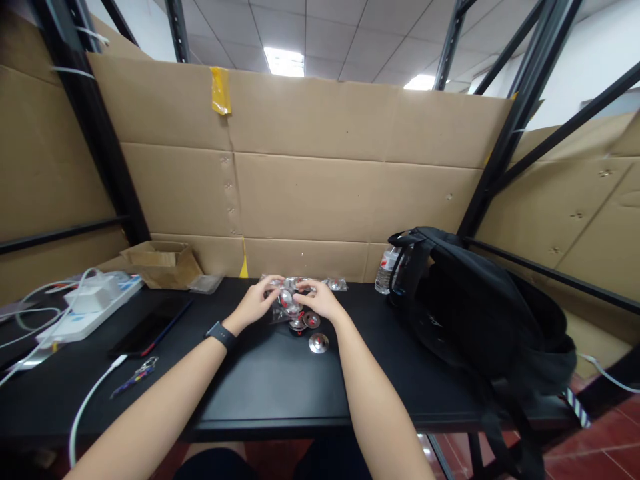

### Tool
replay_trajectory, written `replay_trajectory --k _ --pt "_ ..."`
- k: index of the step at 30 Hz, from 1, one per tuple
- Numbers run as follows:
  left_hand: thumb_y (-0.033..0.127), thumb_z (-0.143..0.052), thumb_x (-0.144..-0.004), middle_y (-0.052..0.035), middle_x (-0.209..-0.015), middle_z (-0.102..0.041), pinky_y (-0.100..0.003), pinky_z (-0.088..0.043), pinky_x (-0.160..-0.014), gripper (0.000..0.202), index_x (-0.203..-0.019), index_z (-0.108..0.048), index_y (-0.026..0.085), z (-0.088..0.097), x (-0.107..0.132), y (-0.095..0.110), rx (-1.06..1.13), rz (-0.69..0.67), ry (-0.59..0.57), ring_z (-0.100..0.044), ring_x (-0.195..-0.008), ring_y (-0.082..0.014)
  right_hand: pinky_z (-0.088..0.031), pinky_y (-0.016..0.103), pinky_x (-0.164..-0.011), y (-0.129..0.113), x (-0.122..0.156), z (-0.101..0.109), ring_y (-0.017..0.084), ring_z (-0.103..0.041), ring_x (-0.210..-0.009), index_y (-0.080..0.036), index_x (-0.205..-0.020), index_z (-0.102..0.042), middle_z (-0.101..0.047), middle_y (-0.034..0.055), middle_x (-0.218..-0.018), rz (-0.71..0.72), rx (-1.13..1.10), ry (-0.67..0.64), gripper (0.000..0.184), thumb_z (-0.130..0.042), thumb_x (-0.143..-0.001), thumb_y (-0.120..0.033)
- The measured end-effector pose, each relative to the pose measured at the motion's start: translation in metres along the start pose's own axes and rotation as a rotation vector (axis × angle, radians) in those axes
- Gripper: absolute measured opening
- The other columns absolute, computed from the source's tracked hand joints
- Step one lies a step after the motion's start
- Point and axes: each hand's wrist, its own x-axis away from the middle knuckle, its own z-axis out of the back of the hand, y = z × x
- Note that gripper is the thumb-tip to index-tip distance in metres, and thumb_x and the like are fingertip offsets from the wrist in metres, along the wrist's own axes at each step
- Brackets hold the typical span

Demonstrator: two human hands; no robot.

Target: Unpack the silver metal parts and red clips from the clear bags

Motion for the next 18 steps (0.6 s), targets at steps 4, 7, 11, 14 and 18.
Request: replay_trajectory --k 4,7,11,14,18 --pt "0.029 -0.051 -0.097 -0.0019 -0.095 -0.077 -0.033 -0.051 -0.088 0.032 -0.128 -0.057 0.025 -0.014 0.001 0.022 -0.010 -0.070 -0.077 -0.072 -0.086 -0.0195 -0.047 0.027 -0.062 0.004 -0.002 0.004 0.015 -0.060 -0.063 -0.016 -0.084 -0.075 -0.070 0.0035 -0.075 0.017 0.000 -0.101 0.029 -0.076 -0.075 -0.044" --pt "0.032 -0.051 -0.098 -0.0029 -0.102 -0.076 -0.033 -0.052 -0.090 0.029 -0.126 -0.059 0.026 -0.017 0.002 0.023 0.027 -0.029 -0.067 -0.073 -0.091 -0.0203 -0.048 0.028 -0.064 0.007 -0.003 0.008 0.017 -0.061 -0.065 -0.016 -0.081 -0.076 -0.071 0.0040 -0.073 0.026 0.015 -0.092 0.029 -0.076 -0.076 -0.044" --pt "0.038 -0.053 -0.098 -0.0058 -0.120 -0.072 -0.033 -0.054 -0.092 0.029 -0.123 -0.060 0.025 -0.020 0.002 0.016 0.133 0.028 -0.019 -0.072 -0.103 -0.0215 -0.048 0.028 -0.064 0.005 -0.003 0.008 0.017 -0.062 -0.065 -0.016 -0.083 -0.078 -0.072 0.0045 -0.074 0.060 0.037 -0.033 0.030 -0.074 -0.078 -0.045" --pt "0.040 -0.060 -0.093 -0.0072 -0.111 -0.075 -0.034 -0.055 -0.090 0.038 -0.127 -0.058 0.022 -0.022 0.001 0.012 0.226 0.048 -0.039 -0.072 -0.100 -0.0224 -0.047 0.028 -0.064 0.003 -0.003 0.007 0.017 -0.062 -0.066 -0.015 -0.082 -0.077 -0.073 0.0048 -0.075 0.083 0.023 0.020 0.030 -0.073 -0.079 -0.045" --pt "0.038 -0.065 -0.089 -0.0075 -0.101 -0.077 -0.035 -0.056 -0.089 0.031 -0.113 -0.067 0.019 -0.021 0.002 0.007 0.236 0.062 -0.126 -0.073 -0.094 -0.0225 -0.049 0.028 -0.067 0.003 -0.006 0.008 0.018 -0.063 -0.069 -0.015 -0.083 -0.076 -0.073 0.0058 -0.078 0.095 0.008 0.099 0.028 -0.073 -0.080 -0.043"
